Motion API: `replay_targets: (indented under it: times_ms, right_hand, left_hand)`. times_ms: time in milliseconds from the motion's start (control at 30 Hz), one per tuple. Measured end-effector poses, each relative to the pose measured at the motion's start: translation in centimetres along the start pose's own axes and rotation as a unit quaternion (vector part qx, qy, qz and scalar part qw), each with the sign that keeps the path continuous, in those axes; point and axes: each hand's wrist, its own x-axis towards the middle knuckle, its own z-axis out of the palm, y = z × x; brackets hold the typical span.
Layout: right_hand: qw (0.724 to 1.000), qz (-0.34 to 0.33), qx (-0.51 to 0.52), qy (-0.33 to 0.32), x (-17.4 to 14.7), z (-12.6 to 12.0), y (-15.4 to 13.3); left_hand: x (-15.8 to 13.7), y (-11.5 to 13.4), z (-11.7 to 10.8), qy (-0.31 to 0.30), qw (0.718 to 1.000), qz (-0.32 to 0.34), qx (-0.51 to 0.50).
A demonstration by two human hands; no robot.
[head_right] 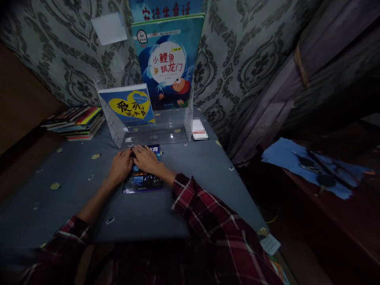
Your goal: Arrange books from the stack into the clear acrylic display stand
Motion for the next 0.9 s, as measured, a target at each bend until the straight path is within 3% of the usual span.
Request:
replay_targets:
  times_ms: [500,900]
  right_hand:
    - [0.999,0.047,-0.018,0.004,-1.0,-0.7,-0.2]
    - [0.997,0.076,0.010,0.031,-4.7,-2.7,3.2]
  left_hand:
    - [0.0,0.2,-0.3,-0.013,1.000,-0.008,0.006]
    - [-0.1,0.3,-0.4,-0.004,1.000,-0.002,-0.011]
